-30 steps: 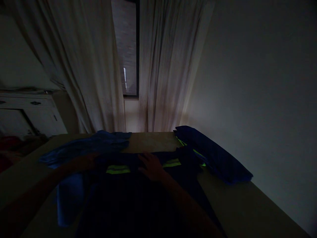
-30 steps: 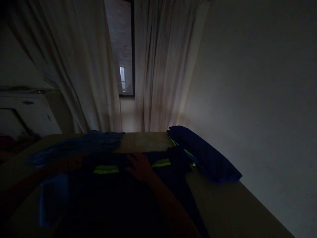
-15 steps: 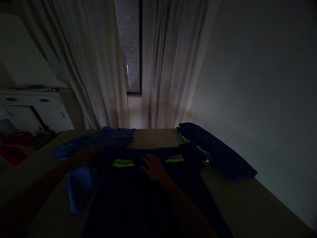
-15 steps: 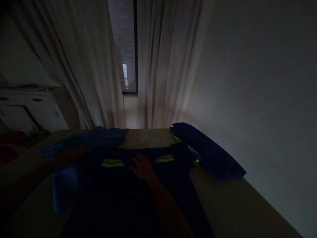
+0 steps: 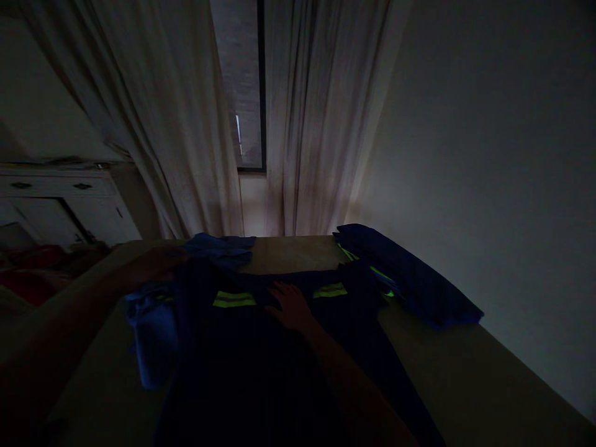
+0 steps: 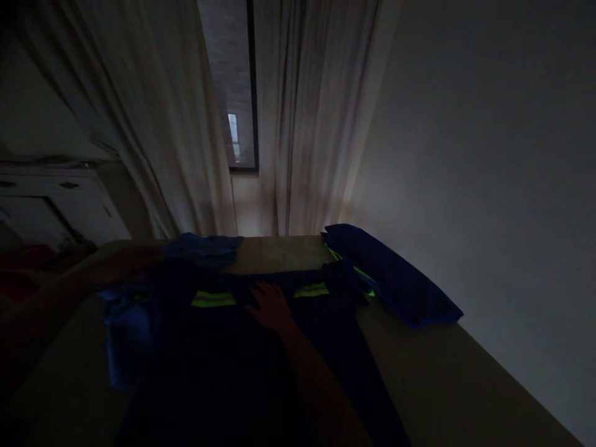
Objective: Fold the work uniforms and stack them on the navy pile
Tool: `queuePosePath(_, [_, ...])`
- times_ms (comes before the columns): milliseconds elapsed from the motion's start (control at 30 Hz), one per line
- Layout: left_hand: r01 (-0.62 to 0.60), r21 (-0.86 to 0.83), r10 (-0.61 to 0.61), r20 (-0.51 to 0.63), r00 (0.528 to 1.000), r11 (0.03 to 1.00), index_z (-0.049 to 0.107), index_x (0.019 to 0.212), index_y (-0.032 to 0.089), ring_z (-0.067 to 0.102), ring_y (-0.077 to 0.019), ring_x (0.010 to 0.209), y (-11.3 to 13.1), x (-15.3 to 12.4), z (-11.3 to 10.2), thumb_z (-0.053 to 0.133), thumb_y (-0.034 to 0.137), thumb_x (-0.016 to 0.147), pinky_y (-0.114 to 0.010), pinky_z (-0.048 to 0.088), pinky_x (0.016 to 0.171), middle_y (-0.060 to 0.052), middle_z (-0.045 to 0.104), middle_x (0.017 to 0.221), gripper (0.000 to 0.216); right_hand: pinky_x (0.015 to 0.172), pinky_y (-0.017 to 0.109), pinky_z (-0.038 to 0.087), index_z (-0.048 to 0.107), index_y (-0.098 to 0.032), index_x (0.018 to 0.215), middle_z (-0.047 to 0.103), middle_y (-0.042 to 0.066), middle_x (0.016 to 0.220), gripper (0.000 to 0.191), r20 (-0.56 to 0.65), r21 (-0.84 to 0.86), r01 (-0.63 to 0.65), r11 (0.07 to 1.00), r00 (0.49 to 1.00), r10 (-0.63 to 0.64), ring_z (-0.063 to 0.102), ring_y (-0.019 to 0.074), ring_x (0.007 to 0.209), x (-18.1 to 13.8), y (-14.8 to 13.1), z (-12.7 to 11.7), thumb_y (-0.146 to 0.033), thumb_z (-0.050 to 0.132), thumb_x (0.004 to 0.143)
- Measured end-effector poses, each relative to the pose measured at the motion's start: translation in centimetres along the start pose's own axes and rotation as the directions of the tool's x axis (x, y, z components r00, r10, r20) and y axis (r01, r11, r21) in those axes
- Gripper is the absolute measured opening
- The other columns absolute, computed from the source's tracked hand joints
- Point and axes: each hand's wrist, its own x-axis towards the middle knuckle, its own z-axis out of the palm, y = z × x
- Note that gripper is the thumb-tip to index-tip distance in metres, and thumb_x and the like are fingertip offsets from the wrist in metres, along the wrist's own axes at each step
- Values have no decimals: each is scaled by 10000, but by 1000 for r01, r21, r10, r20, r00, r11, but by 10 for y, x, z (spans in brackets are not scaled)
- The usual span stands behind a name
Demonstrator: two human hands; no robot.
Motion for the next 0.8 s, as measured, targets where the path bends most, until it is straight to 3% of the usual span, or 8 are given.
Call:
queuePosePath(100, [-46, -177, 85, 217, 973, 983, 341, 1515, 217, 682, -247, 1118, 22, -1, 29, 621, 779, 784, -419, 568, 960, -69, 703, 1280, 963, 1232, 491, 220, 459, -306, 1533, 407, 69, 1630, 613, 0, 3, 1, 1000, 1000, -1, 344, 267, 1511, -1, 1, 0, -646, 431, 1023])
queuePosePath(167, [-88, -198, 143, 279, 950, 976, 345, 1508, 238, 666, -257, 1168, 22, 4, 45, 636, 737, 802, -427, 552, 984, -69, 680, 1340, 912, 1234, 489, 219, 466, -301, 1528, 409, 69, 1630, 609, -5, 5, -3, 1000, 1000, 3, 342, 263, 1512, -1, 1, 1, -644, 429, 1026])
queuePosePath(333, [-153, 98, 130, 207, 970, 983, 670, 1041, 204, 687, -299, 996, -24, 3, 83, 725, 696, 725, -421, 552, 914, -75, 744, 1017, 588, 1233, 482, 223, 468, -296, 1525, 422, 68, 1622, 609, -20, 4, 7, 1000, 1000, -7, 354, 258, 1505, -1, 2, 3, -637, 449, 1022])
queuePosePath(400, [-190, 180, 147, 228, 963, 965, 680, 1084, 222, 694, -290, 965, -46, -14, 103, 714, 682, 743, -421, 561, 895, -76, 740, 1035, 574, 1233, 480, 222, 480, -300, 1515, 439, 63, 1612, 602, -33, 5, 0, 1000, 999, 0, 364, 258, 1498, -1, 2, 4, -636, 467, 1015])
queuePosePath(500, [-296, 252, 225, 274, 935, 921, 626, 1300, 260, 641, -303, 1176, -68, -48, 132, 719, 581, 789, -455, 506, 1040, -100, 669, 1316, 611, 1232, 483, 225, 481, -309, 1513, 438, 58, 1613, 596, -35, 17, -1, 1000, 999, 1, 363, 258, 1499, 0, 2, 5, -634, 472, 1013])
queuePosePath(633, [-378, 394, 266, 311, 913, 838, 679, 1234, 273, 669, -277, 1147, -73, -65, 151, 578, 488, 909, -425, 523, 1013, -85, 692, 1281, 403, 1228, 497, 234, 482, -301, 1512, 427, 70, 1619, 598, -32, 27, 13, 1000, 999, -12, 359, 266, 1503, -1, 3, 5, -631, 471, 1015])
queuePosePath(733, [-342, 458, 254, 244, 936, 821, 729, 1060, 254, 718, -235, 991, -63, -44, 158, 405, 525, 990, -356, 563, 911, -54, 761, 1079, 429, 1222, 506, 243, 492, -297, 1506, 440, 77, 1610, 594, -56, 29, 17, 999, 998, -15, 372, 272, 1495, -1, 4, 6, -628, 484, 1012])
queuePosePath(800, [-308, 506, 276, 140, 951, 805, 696, 1174, 229, 667, -259, 1164, -55, -24, 169, 334, 511, 1010, -401, 507, 1037, -87, 727, 1239, 487, 1218, 507, 256, 508, -292, 1495, 460, 82, 1597, 590, -68, 33, 17, 999, 998, -14, 393, 278, 1482, -1, 3, 7, -626, 495, 1009])
